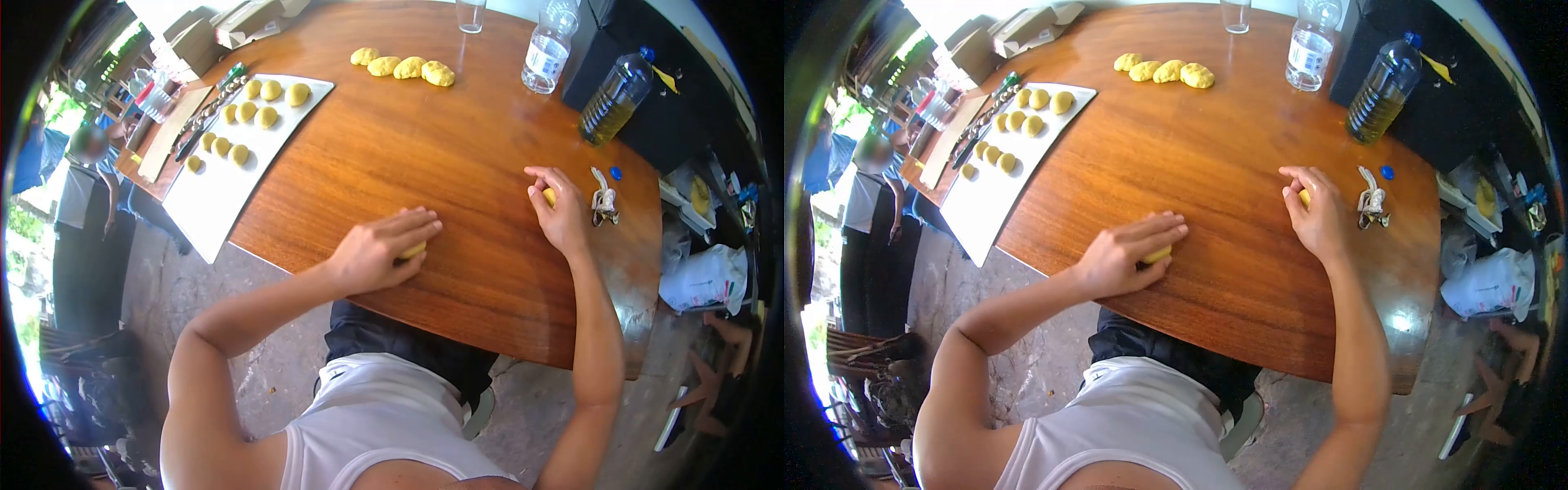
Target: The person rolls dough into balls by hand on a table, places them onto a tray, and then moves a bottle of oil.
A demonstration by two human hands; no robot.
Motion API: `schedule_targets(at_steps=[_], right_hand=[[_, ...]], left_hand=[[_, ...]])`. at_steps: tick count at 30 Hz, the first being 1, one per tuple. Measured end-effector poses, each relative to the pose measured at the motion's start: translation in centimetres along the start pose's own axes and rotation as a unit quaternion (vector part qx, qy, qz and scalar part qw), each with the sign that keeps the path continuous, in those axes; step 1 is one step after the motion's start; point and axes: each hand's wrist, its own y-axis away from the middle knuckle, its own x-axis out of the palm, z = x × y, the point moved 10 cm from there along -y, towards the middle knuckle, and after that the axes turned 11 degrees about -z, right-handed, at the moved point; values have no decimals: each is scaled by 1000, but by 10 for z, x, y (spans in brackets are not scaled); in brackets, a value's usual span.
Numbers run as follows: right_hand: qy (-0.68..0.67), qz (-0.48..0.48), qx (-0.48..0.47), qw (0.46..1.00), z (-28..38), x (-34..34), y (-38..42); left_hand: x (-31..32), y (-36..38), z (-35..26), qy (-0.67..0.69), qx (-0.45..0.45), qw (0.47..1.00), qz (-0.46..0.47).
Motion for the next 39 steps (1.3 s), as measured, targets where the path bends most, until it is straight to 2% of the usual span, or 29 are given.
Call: schedule_targets(at_steps=[4, 7, 10, 13, 15, 18, 21, 24, 27, 31, 36, 39], right_hand=[[5, 6, 4, 1000, -1, 3, -1], [16, -4, 14, 1000, -5, 2, 1], [7, -8, -2, 1000, -1, 0, 0], [6, -1, 16, 1000, -3, 0, 1], [15, 1, 12, 1000, -3, 1, 1], [-9, -3, -1, 1000, -3, 2, 0], [5, 0, 24, 1000, -3, 0, 1], [7, -4, 13, 1000, 1, -2, 2], [9, 1, 7, 1000, -3, 0, 2], [-8, 1, -11, 1000, 0, 1, 2], [3, 0, 2, 1000, 0, 1, 1], [1, -2, -2, 1000, 0, -1, 2]], left_hand=[[8, -40, 20, -82, 20, 994, -66], [37, -74, 7, -67, 57, 993, -81], [42, -57, -13, -26, 95, 994, -41], [19, -15, -19, 1, 75, 997, -20], [7, -2, -14, -34, 82, 996, -30], [-5, -21, 13, -102, 38, 991, -78], [19, -61, 18, -80, 5, 990, -113], [46, -69, -3, -43, 52, 994, -85], [26, -32, -20, -20, 69, 995, -63], [-7, 1, 0, -76, 38, 995, -52], [14, -56, 19, -84, 0, 992, -93], [32, -66, 6, -62, 39, 991, -116]])
